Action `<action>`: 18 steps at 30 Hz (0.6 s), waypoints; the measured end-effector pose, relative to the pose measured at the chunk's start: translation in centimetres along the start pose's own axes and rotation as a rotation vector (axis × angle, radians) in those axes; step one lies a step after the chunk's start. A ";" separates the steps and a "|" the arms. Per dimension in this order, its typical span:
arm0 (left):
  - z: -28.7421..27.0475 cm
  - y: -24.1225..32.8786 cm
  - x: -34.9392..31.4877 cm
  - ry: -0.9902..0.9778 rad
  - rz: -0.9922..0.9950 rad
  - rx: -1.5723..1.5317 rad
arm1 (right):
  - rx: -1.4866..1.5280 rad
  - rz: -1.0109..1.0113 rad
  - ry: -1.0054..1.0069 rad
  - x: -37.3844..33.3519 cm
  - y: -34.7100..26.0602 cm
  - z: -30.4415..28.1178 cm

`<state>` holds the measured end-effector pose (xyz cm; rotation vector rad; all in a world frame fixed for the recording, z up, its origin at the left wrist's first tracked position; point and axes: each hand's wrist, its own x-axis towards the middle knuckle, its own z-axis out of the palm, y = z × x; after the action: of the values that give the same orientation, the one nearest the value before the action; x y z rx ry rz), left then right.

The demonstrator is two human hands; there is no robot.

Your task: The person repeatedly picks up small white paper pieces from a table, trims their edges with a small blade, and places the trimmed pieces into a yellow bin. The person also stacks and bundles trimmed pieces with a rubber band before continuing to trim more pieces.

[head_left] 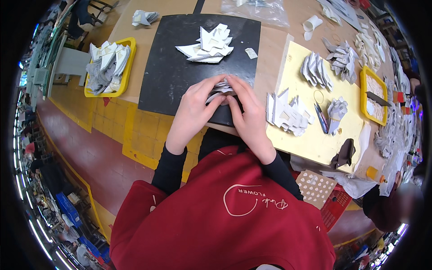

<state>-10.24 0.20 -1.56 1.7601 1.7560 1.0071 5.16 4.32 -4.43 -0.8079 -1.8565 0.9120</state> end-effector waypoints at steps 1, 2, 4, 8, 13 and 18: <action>-0.3 0.1 -0.2 0.000 0.007 0.040 | -0.018 -0.001 0.007 0.0 0.3 0.1; -0.7 0.2 -0.4 0.000 0.015 0.081 | -0.037 -0.001 0.014 0.1 0.5 0.1; -0.9 0.1 -0.8 -0.003 -0.017 0.088 | -0.034 0.000 -0.024 0.3 0.0 0.1; -0.4 -0.3 -0.8 0.024 -0.072 0.043 | 0.024 -0.030 -0.044 0.3 -0.6 0.7; 0.7 -0.5 -1.0 0.077 -0.133 -0.097 | 0.008 -0.025 0.009 -0.1 -0.7 0.1; 1.8 -0.7 -0.5 0.110 0.098 0.159 | -0.220 -0.043 -0.108 -0.5 0.2 0.1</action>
<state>-9.35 0.11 -3.31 1.9390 1.8792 1.0476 5.28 4.00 -4.87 -0.8622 -2.0872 0.7453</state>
